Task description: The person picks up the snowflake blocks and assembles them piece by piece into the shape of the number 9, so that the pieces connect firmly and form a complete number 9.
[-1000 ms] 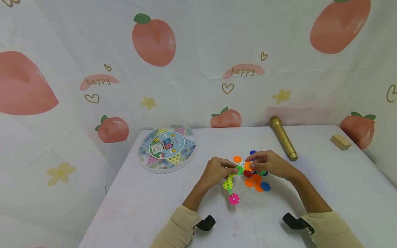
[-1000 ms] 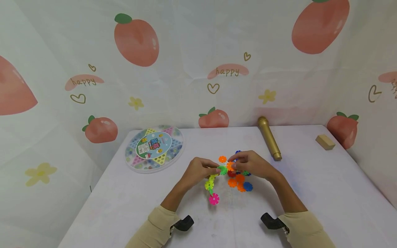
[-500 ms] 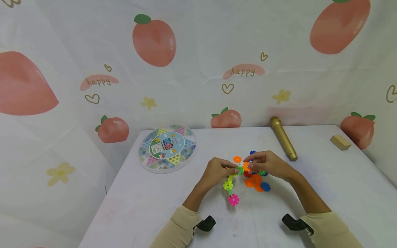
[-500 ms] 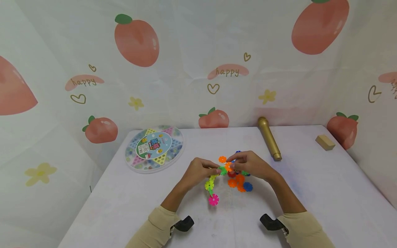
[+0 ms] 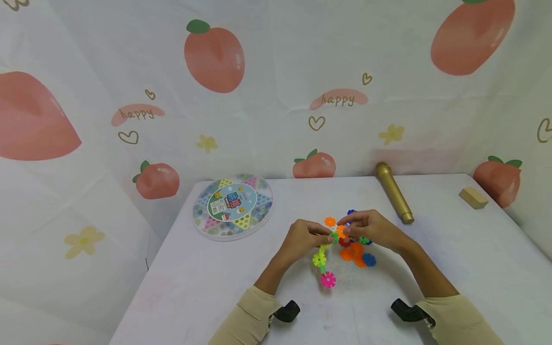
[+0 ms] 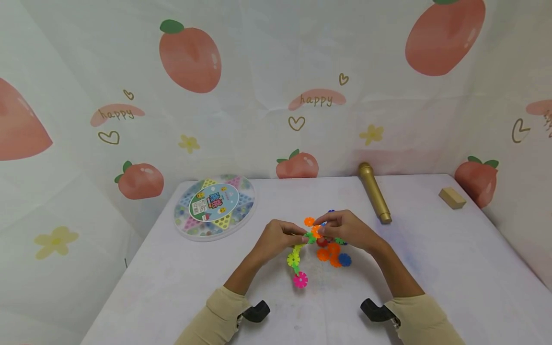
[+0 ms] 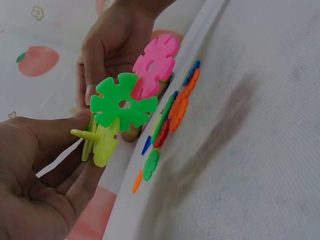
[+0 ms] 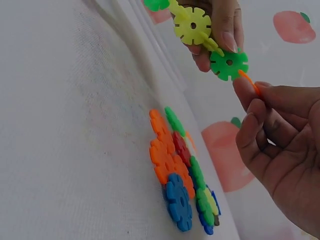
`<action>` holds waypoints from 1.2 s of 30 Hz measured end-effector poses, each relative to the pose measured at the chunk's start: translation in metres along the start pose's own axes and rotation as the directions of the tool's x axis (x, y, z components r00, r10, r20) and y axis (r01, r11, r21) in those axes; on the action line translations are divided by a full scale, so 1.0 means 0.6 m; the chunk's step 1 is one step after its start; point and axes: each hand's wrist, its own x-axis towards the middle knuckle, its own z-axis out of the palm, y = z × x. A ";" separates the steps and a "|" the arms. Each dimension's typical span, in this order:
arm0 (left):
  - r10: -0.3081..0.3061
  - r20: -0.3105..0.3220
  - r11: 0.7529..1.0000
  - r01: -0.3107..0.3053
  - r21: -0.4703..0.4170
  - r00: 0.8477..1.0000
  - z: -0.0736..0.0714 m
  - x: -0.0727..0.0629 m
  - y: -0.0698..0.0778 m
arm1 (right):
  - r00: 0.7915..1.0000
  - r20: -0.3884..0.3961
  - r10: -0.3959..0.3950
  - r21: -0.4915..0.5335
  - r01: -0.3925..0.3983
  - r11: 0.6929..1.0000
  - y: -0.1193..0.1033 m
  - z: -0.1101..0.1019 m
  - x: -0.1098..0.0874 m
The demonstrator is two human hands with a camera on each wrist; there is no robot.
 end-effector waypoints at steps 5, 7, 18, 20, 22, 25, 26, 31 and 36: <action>0.006 -0.014 1.000 -0.006 0.014 1.000 -0.001 -0.001 0.000 | 1.000 0.000 0.000 0.012 0.000 1.000 -0.001 0.005 0.001; 0.009 -0.020 1.000 -0.008 0.019 1.000 -0.002 -0.001 0.000 | 1.000 0.000 -0.002 0.019 0.002 1.000 -0.001 0.006 0.002; 0.039 -0.035 0.999 -0.039 0.020 0.999 0.002 0.002 0.002 | 1.000 -0.019 0.008 0.062 -0.007 0.998 0.007 0.010 0.007; 0.040 -0.040 0.999 -0.040 0.013 0.998 0.003 0.002 0.001 | 1.000 -0.021 0.005 0.061 -0.004 0.998 0.008 0.011 0.008; 0.041 -0.045 0.999 -0.040 0.009 0.998 0.005 0.002 0.000 | 1.000 -0.024 0.004 0.060 -0.003 0.998 0.008 0.011 0.008; 0.052 -0.050 0.999 -0.051 0.019 0.997 0.008 0.003 -0.002 | 1.000 -0.012 -0.015 0.080 0.016 0.997 0.010 0.013 0.009; 0.062 -0.050 0.998 -0.060 0.033 0.997 0.009 0.004 -0.002 | 1.000 -0.007 -0.021 0.082 0.022 0.996 0.011 0.013 0.009; 0.099 -0.042 0.989 -0.094 0.110 0.994 0.010 0.004 -0.003 | 0.999 0.017 -0.048 0.102 0.046 0.994 0.017 0.019 0.012; 0.082 -0.020 0.991 -0.079 0.109 0.996 0.007 0.004 -0.005 | 0.999 0.018 -0.040 0.088 0.038 0.995 0.017 0.021 0.011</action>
